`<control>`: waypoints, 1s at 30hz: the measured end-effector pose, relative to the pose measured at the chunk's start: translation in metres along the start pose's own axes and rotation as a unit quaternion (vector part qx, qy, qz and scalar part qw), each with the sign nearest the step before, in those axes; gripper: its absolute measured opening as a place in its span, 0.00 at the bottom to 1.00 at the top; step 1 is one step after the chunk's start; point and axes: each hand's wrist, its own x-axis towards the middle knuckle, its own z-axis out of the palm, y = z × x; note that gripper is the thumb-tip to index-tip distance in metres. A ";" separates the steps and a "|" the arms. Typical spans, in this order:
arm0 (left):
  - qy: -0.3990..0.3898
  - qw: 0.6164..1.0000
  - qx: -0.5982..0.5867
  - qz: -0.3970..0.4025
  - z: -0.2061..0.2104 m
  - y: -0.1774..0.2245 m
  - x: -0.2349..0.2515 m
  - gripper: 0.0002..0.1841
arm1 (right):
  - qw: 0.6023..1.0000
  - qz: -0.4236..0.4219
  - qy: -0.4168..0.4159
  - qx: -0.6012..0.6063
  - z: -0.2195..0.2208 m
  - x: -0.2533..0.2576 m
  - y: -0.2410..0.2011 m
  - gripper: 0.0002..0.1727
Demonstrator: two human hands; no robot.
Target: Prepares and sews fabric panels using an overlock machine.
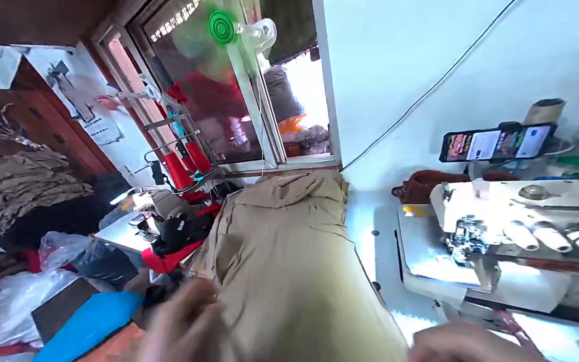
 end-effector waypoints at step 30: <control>-0.182 0.978 0.076 0.069 0.308 -0.074 0.280 0.17 | 0.876 0.250 0.275 -0.308 0.087 0.036 0.162 0.28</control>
